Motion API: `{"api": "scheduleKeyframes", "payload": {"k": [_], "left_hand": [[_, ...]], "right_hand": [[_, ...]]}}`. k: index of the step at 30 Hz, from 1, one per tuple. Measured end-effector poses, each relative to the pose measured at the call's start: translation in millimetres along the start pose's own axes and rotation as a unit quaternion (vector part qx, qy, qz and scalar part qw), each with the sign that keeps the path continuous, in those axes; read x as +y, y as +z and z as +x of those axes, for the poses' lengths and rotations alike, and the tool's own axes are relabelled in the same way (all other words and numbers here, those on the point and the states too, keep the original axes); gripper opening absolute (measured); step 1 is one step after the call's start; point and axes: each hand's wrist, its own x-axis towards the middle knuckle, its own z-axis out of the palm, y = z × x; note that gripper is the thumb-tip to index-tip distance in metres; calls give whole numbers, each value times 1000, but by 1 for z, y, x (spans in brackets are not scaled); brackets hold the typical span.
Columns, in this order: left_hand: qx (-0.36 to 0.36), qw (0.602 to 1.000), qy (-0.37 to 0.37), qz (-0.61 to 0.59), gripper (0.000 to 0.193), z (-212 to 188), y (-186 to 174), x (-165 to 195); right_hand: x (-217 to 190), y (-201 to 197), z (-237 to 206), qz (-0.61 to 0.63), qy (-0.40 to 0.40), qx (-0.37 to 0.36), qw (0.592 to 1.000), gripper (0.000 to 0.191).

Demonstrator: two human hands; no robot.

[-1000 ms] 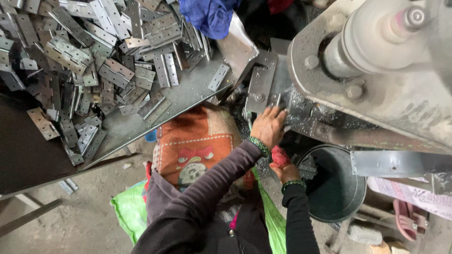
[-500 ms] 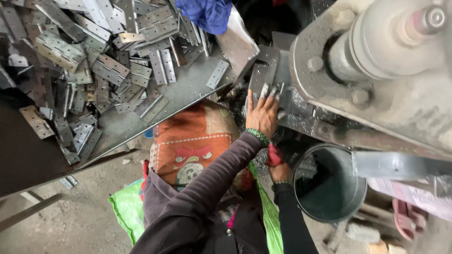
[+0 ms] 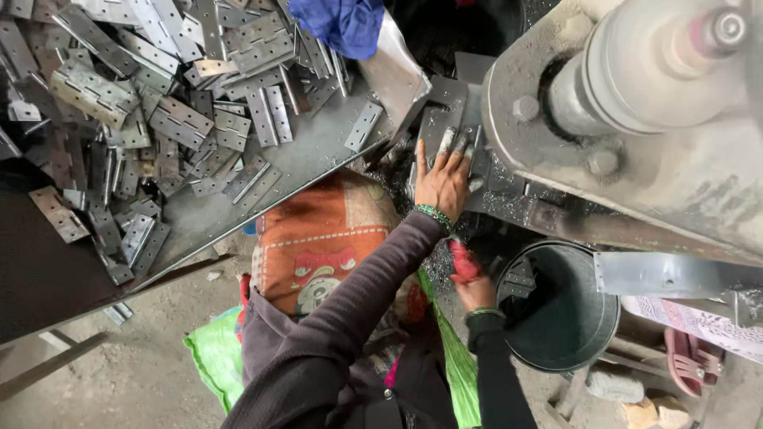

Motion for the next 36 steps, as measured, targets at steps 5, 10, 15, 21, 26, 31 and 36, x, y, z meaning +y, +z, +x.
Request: {"api": "scheduleKeyframes", "payload": {"k": [5, 10, 15, 21, 26, 31, 36], "left_hand": [[-54, 997, -16, -51, 48, -7, -4, -3], [11, 999, 0, -33, 56, -8, -6, -3], [41, 999, 12, -25, 49, 9, -7, -5], [-38, 999, -23, -3, 46, 9, -10, -2], [33, 999, -7, -31, 54, 3, -7, -2], [17, 1000, -9, -19, 54, 5, -1, -1], [-21, 1000, -14, -17, 55, 6, -3, -4]], "right_hand": [[3, -1, 0, -2, -126, 13, 992, 49], [6, -4, -1, 110, -289, 66, 949, 51], [9, -6, -1, 76, -49, -42, 995, 39], [9, -8, -1, -55, -75, 12, 996, 39], [10, -8, 0, 23, -90, 40, 995, 52], [10, -7, 1, -5, -39, -99, 994, 39], [9, -5, 2, -14, -60, 23, 998, 45]]}}
